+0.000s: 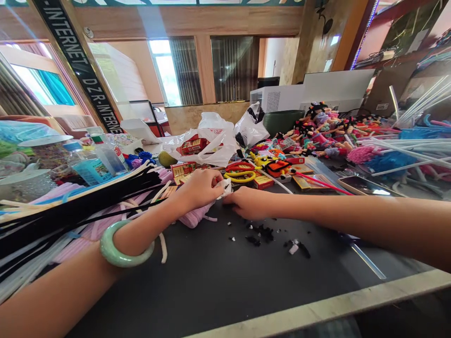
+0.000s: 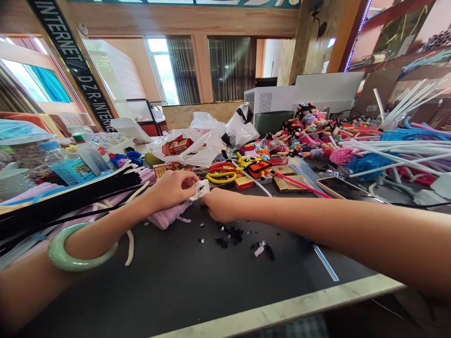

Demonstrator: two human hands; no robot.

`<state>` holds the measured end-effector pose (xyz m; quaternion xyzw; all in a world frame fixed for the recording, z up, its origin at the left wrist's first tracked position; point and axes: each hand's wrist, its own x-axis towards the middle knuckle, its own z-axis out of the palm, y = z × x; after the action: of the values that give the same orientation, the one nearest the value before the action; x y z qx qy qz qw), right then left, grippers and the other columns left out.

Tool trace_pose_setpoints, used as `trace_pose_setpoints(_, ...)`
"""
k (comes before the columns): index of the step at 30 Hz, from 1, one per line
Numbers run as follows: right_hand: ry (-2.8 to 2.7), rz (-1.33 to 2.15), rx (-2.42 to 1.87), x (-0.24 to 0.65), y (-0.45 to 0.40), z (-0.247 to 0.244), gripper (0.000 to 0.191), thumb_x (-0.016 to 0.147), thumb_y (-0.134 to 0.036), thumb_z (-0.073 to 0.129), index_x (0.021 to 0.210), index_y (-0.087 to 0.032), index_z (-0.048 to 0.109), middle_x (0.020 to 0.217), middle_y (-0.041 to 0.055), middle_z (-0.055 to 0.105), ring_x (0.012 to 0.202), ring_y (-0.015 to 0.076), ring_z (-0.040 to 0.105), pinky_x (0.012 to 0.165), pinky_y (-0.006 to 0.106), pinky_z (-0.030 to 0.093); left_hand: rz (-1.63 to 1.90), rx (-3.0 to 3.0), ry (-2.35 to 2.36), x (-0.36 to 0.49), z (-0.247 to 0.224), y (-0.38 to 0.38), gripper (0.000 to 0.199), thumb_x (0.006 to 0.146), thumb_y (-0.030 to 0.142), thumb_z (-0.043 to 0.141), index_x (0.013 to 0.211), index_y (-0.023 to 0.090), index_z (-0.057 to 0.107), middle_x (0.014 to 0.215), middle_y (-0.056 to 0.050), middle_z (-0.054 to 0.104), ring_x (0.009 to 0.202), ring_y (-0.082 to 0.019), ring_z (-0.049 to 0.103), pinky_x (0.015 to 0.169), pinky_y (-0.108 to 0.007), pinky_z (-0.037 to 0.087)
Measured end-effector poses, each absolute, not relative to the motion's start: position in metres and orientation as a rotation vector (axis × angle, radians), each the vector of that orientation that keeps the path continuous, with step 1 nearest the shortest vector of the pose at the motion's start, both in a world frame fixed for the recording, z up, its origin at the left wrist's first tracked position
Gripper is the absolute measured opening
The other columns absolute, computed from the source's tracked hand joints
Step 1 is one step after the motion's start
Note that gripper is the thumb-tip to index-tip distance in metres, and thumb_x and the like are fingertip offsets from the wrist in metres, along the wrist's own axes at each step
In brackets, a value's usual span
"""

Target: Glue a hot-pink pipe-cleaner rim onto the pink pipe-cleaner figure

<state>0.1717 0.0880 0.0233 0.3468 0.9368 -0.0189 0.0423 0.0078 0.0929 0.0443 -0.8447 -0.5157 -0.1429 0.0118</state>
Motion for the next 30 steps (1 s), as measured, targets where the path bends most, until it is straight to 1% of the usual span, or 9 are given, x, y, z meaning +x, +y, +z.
trace_pose_setpoints(4, 2.846, -0.134, 0.969, 0.178, 0.074, 0.032, 0.023, 0.095, -0.016, 0.057, 0.117, -0.013, 0.063, 0.113, 0.0081, 0.069, 0.103, 0.0223, 0.066, 0.091, 0.044, 0.052, -0.421, -2.608, -1.61, 0.01, 0.045, 0.089, 0.013, 0.093, 0.026, 0.063, 0.093, 0.013, 0.065, 0.078, 0.0, 0.066, 0.074, -0.017, 0.066, 0.075, -0.037, 0.055)
trace_pose_setpoints(7, 2.814, -0.208, 0.925, 0.184, 0.056, 0.04, 0.032, 0.092, -0.005, 0.051, 0.12, -0.01, 0.064, 0.114, 0.0128, 0.071, 0.104, 0.0252, 0.066, 0.09, 0.04, 0.051, -0.401, -2.609, -1.607, 0.011, 0.046, 0.085, 0.012, 0.092, 0.025, 0.063, 0.093, 0.013, 0.065, 0.078, 0.001, 0.065, 0.074, -0.017, 0.065, 0.075, -0.036, 0.055)
trace_pose_setpoints(9, 2.797, -0.257, 0.906, 0.187, 0.043, 0.044, 0.034, 0.09, -0.004, 0.05, 0.12, -0.009, 0.066, 0.115, 0.0147, 0.071, 0.105, 0.0275, 0.066, 0.089, 0.037, 0.05, -0.392, -2.62, -1.596, 0.012, 0.047, 0.083, 0.013, 0.092, 0.026, 0.063, 0.093, 0.013, 0.064, 0.077, 0.001, 0.065, 0.072, -0.017, 0.065, 0.073, -0.035, 0.055)
trace_pose_setpoints(13, 2.768, -0.325, 0.895, 0.194, 0.024, 0.05, 0.035, 0.088, -0.006, 0.05, 0.115, -0.014, 0.071, 0.109, 0.0132, 0.074, 0.101, 0.0292, 0.068, 0.085, 0.037, 0.049, -0.376, -2.666, -1.556, 0.015, 0.046, 0.081, 0.015, 0.094, 0.027, 0.061, 0.09, 0.013, 0.064, 0.074, 0.001, 0.064, 0.069, -0.016, 0.064, 0.07, -0.034, 0.054)
trace_pose_setpoints(17, 2.782, -0.367, 0.956, 0.199, 0.02, 0.054, 0.039, 0.082, 0.0, 0.052, 0.106, -0.019, 0.076, 0.1, 0.0083, 0.077, 0.092, 0.0249, 0.069, 0.074, 0.03, 0.049, -0.363, -2.723, -1.505, 0.016, 0.045, 0.077, 0.015, 0.092, 0.028, 0.063, 0.095, 0.014, 0.064, 0.076, 0.001, 0.064, 0.069, -0.016, 0.064, 0.071, -0.034, 0.054)
trace_pose_setpoints(20, 2.836, -0.382, 1.085, 0.202, 0.026, 0.052, 0.041, 0.077, 0.005, 0.052, 0.098, -0.018, 0.078, 0.089, 0.006, 0.078, 0.081, 0.0202, 0.07, 0.069, 0.026, 0.048, -0.358, -2.75, -1.473, 0.018, 0.043, 0.076, 0.016, 0.092, 0.028, 0.063, 0.099, 0.014, 0.064, 0.079, 0.0, 0.066, 0.071, -0.016, 0.064, 0.072, -0.035, 0.054)
trace_pose_setpoints(24, 2.889, -0.454, 1.316, 0.202, 0.04, 0.048, 0.032, 0.072, 0.007, 0.057, 0.087, -0.014, 0.076, 0.081, 0.0047, 0.078, 0.076, 0.0171, 0.071, 0.07, 0.023, 0.049, -0.336, -2.788, -1.437, 0.019, 0.04, 0.074, 0.017, 0.092, 0.028, 0.063, 0.101, 0.014, 0.064, 0.083, -0.001, 0.067, 0.073, -0.017, 0.065, 0.074, -0.036, 0.054)
trace_pose_setpoints(27, 2.879, -0.549, 1.456, 0.201, 0.046, 0.048, 0.027, 0.066, 0.006, 0.064, 0.083, -0.013, 0.073, 0.073, 0.001, 0.077, 0.069, 0.0151, 0.072, 0.064, 0.02, 0.049, -0.319, -2.81, -1.428, 0.019, 0.038, 0.074, 0.018, 0.092, 0.029, 0.063, 0.102, 0.014, 0.064, 0.088, -0.003, 0.068, 0.076, -0.018, 0.065, 0.074, -0.036, 0.055)
trace_pose_setpoints(30, 2.89, -0.598, 1.522, 0.2, 0.048, 0.047, 0.024, 0.062, 0.002, 0.072, 0.079, -0.015, 0.068, 0.064, -0.0041, 0.073, 0.063, 0.0141, 0.07, 0.058, 0.019, 0.047, -0.291, -2.829, -1.421, 0.019, 0.038, 0.073, 0.018, 0.093, 0.03, 0.062, 0.1, 0.014, 0.064, 0.09, -0.003, 0.068, 0.077, -0.018, 0.065, 0.075, -0.036, 0.055)
